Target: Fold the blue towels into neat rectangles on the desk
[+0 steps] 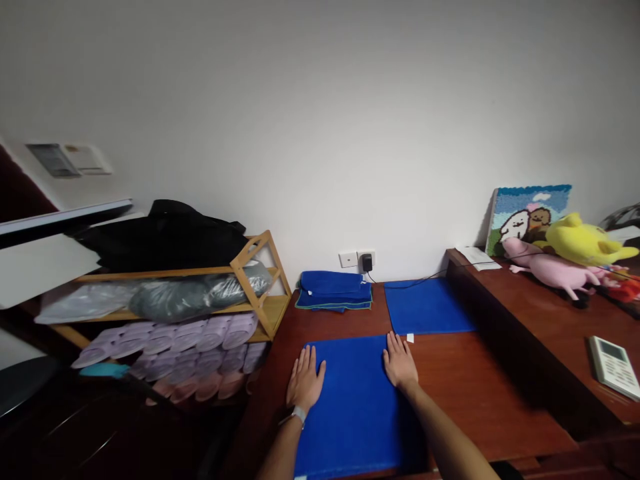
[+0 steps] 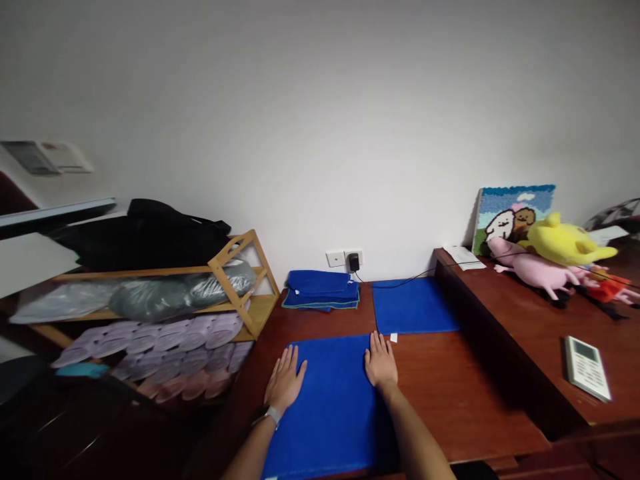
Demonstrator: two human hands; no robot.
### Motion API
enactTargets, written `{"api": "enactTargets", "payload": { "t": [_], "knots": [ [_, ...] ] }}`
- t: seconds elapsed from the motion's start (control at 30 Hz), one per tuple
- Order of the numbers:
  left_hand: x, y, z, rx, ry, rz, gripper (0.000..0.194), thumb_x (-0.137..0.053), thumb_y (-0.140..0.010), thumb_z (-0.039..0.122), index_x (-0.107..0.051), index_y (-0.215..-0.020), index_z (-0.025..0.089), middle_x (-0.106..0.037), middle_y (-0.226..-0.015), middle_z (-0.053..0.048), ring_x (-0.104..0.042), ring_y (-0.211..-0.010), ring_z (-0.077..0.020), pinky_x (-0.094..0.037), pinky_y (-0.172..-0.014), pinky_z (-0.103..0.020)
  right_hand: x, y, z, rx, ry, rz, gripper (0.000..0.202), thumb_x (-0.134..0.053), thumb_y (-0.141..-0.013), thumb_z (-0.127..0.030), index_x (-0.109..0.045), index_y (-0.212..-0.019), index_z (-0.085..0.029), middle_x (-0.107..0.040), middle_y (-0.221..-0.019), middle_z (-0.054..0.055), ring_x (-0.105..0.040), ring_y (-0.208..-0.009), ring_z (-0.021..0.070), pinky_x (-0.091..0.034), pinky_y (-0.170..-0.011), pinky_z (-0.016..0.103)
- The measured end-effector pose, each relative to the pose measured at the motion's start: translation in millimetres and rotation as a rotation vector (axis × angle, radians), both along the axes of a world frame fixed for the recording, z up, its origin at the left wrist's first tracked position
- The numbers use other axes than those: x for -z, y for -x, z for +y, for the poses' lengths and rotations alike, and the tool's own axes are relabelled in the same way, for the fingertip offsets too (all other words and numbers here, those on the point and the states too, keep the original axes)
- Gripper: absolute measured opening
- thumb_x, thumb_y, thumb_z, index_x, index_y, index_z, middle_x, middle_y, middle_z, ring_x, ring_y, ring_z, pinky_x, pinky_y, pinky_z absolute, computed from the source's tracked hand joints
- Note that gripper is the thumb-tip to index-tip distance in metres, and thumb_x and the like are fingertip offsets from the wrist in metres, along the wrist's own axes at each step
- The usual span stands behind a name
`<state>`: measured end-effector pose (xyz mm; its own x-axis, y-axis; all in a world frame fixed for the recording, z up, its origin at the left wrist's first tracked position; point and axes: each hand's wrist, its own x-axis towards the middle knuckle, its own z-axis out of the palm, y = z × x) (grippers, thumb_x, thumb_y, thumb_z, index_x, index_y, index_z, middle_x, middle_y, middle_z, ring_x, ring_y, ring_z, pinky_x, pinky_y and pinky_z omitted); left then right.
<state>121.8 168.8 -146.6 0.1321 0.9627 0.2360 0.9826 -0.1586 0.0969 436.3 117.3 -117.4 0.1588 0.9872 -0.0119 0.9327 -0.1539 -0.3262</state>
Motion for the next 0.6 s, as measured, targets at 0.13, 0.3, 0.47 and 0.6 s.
{"api": "enactTargets", "payload": {
  "t": [0.13,0.3,0.47,0.6],
  "knots": [
    [3.5,0.7,1.2,-0.002,-0.013,-0.005,0.070,-0.027,-0.104,0.051,-0.036,-0.161,0.012,-0.037,-0.167,-0.014,-0.030,-0.157,-0.0268,-0.027,-0.127,-0.048,-1.7,0.1,-0.5,-0.001,0.004,0.007,0.068,-0.018,-0.103,-0.040,-0.019,-0.165,-0.012,-0.018,-0.172,0.004,-0.014,-0.160,0.0189,-0.006,-0.129,0.038],
    [3.6,0.1,1.8,-0.007,-0.012,-0.016,0.069,-0.028,-0.103,0.051,-0.037,-0.160,0.012,-0.038,-0.167,-0.014,-0.030,-0.157,-0.0267,-0.026,-0.127,-0.049,-4.5,0.1,-0.8,0.000,0.016,0.004,0.067,-0.018,-0.103,-0.039,-0.020,-0.165,-0.012,-0.019,-0.172,0.004,-0.013,-0.160,0.0189,-0.005,-0.129,0.038],
    [0.0,-1.4,1.1,-0.009,0.000,-0.002,0.070,-0.028,-0.103,0.050,-0.039,-0.159,0.009,-0.037,-0.167,-0.015,-0.030,-0.157,-0.0271,-0.026,-0.128,-0.047,-4.0,-0.9,-0.4,0.004,0.019,0.010,0.067,-0.018,-0.104,-0.040,-0.019,-0.165,-0.013,-0.017,-0.172,0.003,-0.013,-0.160,0.0183,-0.005,-0.129,0.038],
    [-0.8,-2.1,1.1,-0.007,-0.038,0.008,0.069,-0.027,-0.103,0.050,-0.040,-0.159,0.011,-0.040,-0.166,-0.014,-0.032,-0.156,-0.0274,-0.027,-0.127,-0.048,-3.8,-1.0,0.2,0.002,0.002,0.021,0.068,-0.017,-0.104,-0.040,-0.021,-0.165,-0.012,-0.018,-0.172,0.004,-0.014,-0.160,0.0186,-0.006,-0.129,0.037]
  ]
}}
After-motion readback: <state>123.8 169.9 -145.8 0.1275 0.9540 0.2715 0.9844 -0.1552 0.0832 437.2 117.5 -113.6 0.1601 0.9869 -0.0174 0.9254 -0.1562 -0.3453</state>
